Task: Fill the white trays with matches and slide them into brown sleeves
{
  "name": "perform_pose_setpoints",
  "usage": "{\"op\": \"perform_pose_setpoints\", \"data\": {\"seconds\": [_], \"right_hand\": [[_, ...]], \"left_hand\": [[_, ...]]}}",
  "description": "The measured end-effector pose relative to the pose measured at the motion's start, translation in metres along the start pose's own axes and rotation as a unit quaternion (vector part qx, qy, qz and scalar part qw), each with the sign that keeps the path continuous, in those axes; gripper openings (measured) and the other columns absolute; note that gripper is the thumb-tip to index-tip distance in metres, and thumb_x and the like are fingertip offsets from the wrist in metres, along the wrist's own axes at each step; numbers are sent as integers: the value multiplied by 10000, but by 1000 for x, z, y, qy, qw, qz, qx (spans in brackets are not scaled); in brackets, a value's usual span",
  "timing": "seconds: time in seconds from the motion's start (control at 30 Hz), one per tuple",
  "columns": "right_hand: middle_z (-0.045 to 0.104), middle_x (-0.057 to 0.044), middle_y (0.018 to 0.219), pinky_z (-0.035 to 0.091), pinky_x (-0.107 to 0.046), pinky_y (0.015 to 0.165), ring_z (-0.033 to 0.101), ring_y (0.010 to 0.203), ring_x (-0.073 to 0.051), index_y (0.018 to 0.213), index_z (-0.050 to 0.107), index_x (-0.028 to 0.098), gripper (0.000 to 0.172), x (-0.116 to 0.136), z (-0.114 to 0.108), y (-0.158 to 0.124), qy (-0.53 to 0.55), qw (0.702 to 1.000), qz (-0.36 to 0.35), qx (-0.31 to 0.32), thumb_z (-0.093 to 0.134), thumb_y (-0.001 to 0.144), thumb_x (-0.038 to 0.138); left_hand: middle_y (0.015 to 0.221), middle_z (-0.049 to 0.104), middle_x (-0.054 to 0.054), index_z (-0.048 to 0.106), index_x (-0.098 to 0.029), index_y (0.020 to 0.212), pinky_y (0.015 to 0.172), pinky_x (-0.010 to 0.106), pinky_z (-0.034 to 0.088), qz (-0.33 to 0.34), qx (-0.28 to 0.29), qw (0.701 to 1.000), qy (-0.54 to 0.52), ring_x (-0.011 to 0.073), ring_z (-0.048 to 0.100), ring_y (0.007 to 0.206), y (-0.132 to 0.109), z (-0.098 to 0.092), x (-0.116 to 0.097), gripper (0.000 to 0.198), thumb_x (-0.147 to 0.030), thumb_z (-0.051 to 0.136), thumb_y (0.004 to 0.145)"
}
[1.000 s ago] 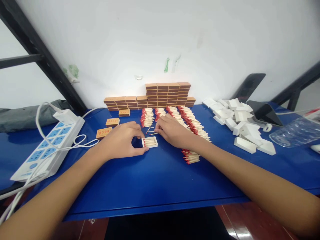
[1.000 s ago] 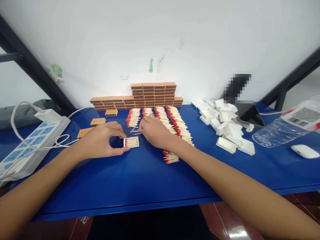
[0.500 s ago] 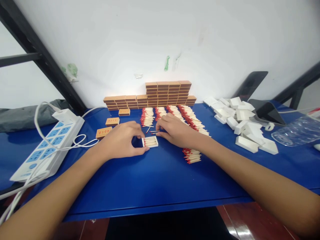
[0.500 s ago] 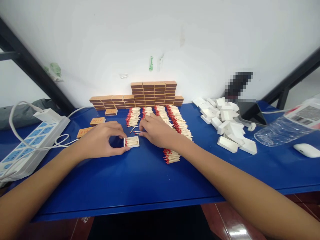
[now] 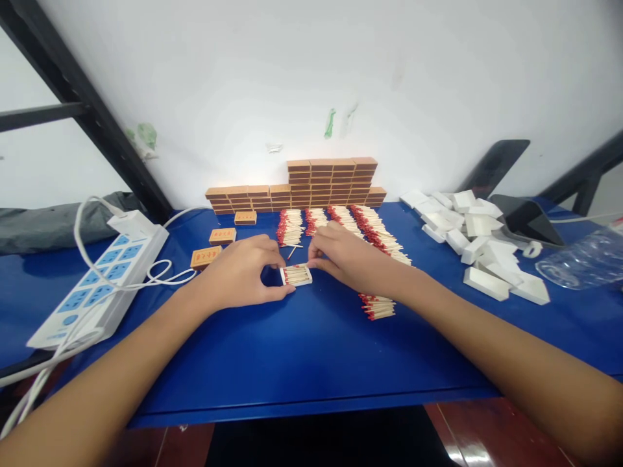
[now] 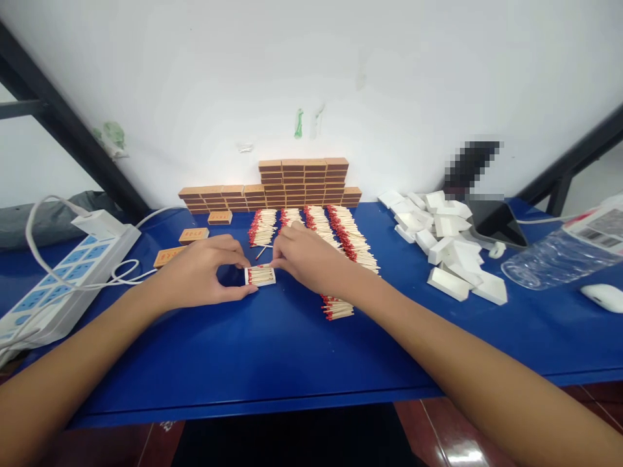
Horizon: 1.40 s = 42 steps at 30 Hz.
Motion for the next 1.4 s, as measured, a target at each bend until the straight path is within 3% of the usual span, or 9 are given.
{"op": "perform_pose_setpoints", "data": {"seconds": [0.2,0.53,0.7,0.8,0.9,1.13,1.27,1.4], "right_hand": [[668,-92,1027,464,-376,871,578,1012,-244,940,638,197,115,12,16,1,57,997,-26,-37,621,1053,194],[667,-74,997,475,-371,838,595,967,-227,918,659,201,105,7,10,-2,77,997,-7,-16,645,1020,180],[671,-56,949,483,-362,843,605,965,-222,906,666,208,122,4,13,4,106,993,13,-41,649,1027,213],[670,-78,1021,476,-393,921,584,1037,-242,1044,703,207,111,-4,12,10,73,994,6,-77,593,1058,200],[651,-104,1090,467,-430,964,543,1092,-270,1163,720,217,188,-11,18,16,25,997,-24,-69,586,1046,157],[635,-107,1055,468,-423,956,519,1085,-279,1019,692,204,56,-20,28,17,14,998,-8,-68,648,1034,234],[646,-113,1071,457,-438,986,511,1097,-288,1061,685,202,78,-20,29,17,0,997,12,-73,676,1029,272],[646,-111,1033,458,-424,964,522,1076,-279,956,674,188,110,-18,28,18,2,998,29,-56,633,1046,235]], "left_hand": [[912,726,66,798,-182,905,787,367,513,3,-8,1000,6,241,675,910,0,1,-2,288,-469,779,907],[911,731,66,809,-200,954,790,364,511,-1,-6,1000,-4,243,677,909,0,0,-1,277,-470,774,904],[924,738,69,805,-195,961,791,368,511,1,-7,1000,-5,247,680,917,0,-1,-1,285,-472,776,900],[942,738,68,811,-195,962,792,369,508,2,-1,1000,0,244,678,920,0,0,-1,284,-471,778,901],[956,741,64,814,-197,967,797,372,503,1,4,1000,4,245,680,933,0,1,-1,283,-471,779,904],[957,746,65,817,-201,984,795,370,515,-2,3,1000,2,247,686,933,0,1,-1,289,-475,784,896],[943,733,62,819,-200,974,809,381,520,0,4,1000,4,252,682,940,1,2,-1,293,-481,784,897],[953,735,65,821,-199,975,806,379,520,-5,6,1000,2,254,685,946,0,1,-1,295,-480,790,890]]}}
Point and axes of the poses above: each hand's wrist, its own y-axis towards the middle knuckle, its own z-axis out of the palm, x = y × z, the point moved 2 cm from there along y, towards the middle knuckle
